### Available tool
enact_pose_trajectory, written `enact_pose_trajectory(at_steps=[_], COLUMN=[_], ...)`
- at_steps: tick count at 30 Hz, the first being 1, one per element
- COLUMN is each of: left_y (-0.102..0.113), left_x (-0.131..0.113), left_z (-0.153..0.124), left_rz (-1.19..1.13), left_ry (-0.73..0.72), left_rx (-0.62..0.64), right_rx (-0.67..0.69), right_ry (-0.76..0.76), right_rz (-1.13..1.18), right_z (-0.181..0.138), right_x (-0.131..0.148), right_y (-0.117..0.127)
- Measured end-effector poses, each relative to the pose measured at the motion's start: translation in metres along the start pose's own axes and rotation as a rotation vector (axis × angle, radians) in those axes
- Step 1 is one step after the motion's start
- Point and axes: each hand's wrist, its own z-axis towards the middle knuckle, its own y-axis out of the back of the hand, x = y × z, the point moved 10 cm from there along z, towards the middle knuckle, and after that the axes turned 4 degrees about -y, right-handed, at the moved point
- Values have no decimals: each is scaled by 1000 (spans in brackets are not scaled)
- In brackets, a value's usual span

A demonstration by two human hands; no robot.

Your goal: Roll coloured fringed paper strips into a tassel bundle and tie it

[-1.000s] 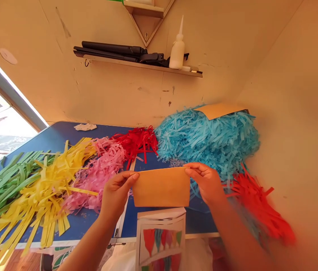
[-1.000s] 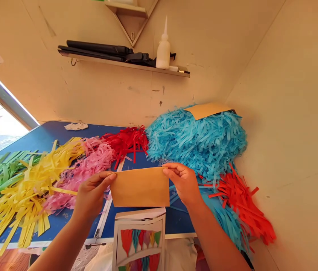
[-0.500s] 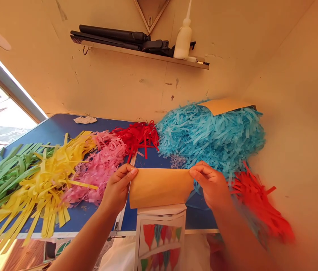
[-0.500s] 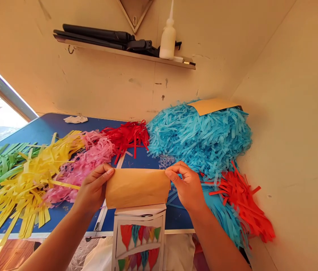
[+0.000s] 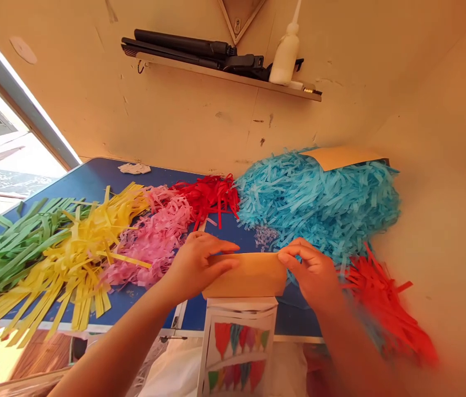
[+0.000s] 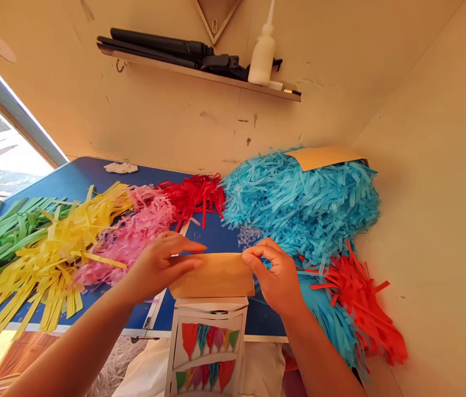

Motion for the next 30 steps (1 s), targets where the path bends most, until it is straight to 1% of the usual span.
enact_pose_trajectory(at_steps=[2, 4, 5, 7, 8, 9, 10, 12, 14, 16, 18, 20, 24, 27, 30], left_y=[-7, -15, -18, -24, -26, -28, -30, -29, -23, -17, -12, -12, -22, -28, -37], left_x=[0, 1, 0, -4, -6, -8, -9, -6, 9, 28, 41, 49, 61, 70, 71], left_z=[2, 2, 3, 4, 4, 5, 5, 5, 3, -3, -10, -15, -28, -37, -43], left_rz=[11, 4, 8, 23, 26, 23, 12, -42, -146, -270, -375, -463, -570, -650, -792], left_ry=[-1, 7, -3, -34, -47, -52, -52, -7, 126, 290, 388, 416, 462, 503, 547], left_rx=[18, 44, 59, 92, 111, 134, 155, 174, 145, 98, 59, 50, 66, 39, 31], right_rx=[-1, -14, 5, 119, 196, 272, 336, 411, 422, 387, 354, 345, 341, 325, 322], right_ry=[52, 156, 221, 306, 301, 258, 180, -15, -180, -270, -307, -326, -364, -385, -393], right_rz=[-74, -233, -326, -472, -501, -495, -457, -316, -168, -81, -41, -16, 41, 61, 62], right_z=[0, -1, -1, -1, 0, 3, 7, 13, 16, 17, 16, 14, 11, 9, 7], right_x=[7, 24, 35, 50, 52, 49, 43, 25, 8, -3, -9, -13, -17, -20, -22], right_y=[0, 1, -3, -19, -28, -35, -40, -43, -41, -35, -29, -25, -23, -21, -20])
